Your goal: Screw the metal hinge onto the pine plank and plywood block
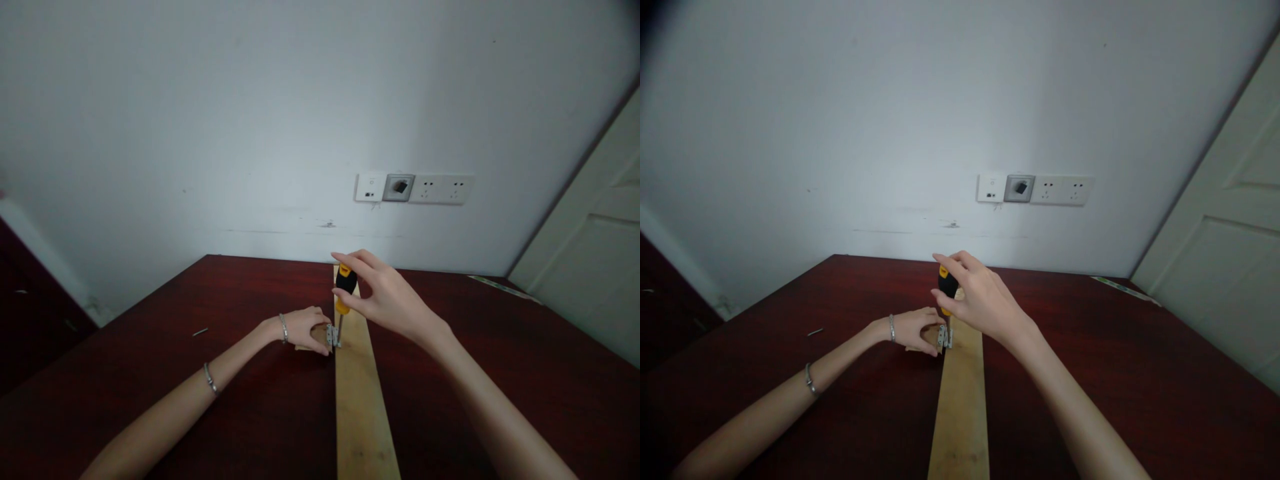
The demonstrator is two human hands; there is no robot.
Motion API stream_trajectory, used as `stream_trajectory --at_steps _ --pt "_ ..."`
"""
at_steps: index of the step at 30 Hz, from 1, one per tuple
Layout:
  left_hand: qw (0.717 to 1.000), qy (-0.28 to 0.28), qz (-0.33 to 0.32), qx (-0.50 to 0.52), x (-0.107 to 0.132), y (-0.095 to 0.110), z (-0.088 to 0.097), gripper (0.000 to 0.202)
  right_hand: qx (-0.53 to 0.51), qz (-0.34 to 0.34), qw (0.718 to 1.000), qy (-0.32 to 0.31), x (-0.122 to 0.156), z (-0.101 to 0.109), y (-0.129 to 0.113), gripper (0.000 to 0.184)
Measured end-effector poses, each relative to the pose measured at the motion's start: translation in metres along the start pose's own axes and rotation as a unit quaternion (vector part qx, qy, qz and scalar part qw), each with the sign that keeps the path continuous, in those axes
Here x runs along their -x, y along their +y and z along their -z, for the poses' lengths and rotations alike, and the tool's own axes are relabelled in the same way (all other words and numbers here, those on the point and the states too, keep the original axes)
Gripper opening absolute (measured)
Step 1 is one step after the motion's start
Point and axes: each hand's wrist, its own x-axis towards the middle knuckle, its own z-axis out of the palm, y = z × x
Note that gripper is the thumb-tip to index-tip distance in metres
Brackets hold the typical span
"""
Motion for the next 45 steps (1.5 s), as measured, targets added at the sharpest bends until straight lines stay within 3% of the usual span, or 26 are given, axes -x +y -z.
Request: stream_trajectory --at_steps 8,16,22,28,33,40,45 --pt "1.000 -0.006 0.007 -0.002 0.0003 0.0035 0.0026 0.066 -0.033 0.004 0.999 -0.009 0.0017 -0.0009 0.0009 0.050" --pt "1.000 0.005 0.005 -0.008 -0.0009 0.0018 0.0003 0.065 0.014 0.005 1.000 -0.011 0.0007 -0.0021 0.0016 0.043" --pt "1.000 0.004 -0.004 -0.011 -0.0018 -0.0011 -0.0011 0.066 -0.013 0.027 1.000 -0.003 0.0006 -0.0010 -0.0002 0.052" --pt "1.000 0.002 -0.003 -0.013 -0.0012 0.0019 0.0014 0.064 -0.005 0.002 1.000 -0.004 0.0004 -0.0004 0.0031 0.041" --pt "1.000 -0.003 0.000 -0.012 -0.0006 0.0012 0.0013 0.066 -0.026 0.024 0.999 -0.009 0.0013 0.0034 0.0017 0.049" --pt "1.000 -0.002 0.000 -0.002 0.0001 -0.0014 -0.0009 0.063 -0.009 0.014 1.000 -0.017 0.0009 0.0045 0.0034 0.045" --pt "1.000 -0.010 0.009 -0.004 -0.0003 -0.0016 -0.0014 0.073 -0.012 0.008 1.000 -0.007 0.0013 0.0054 0.0046 0.051"
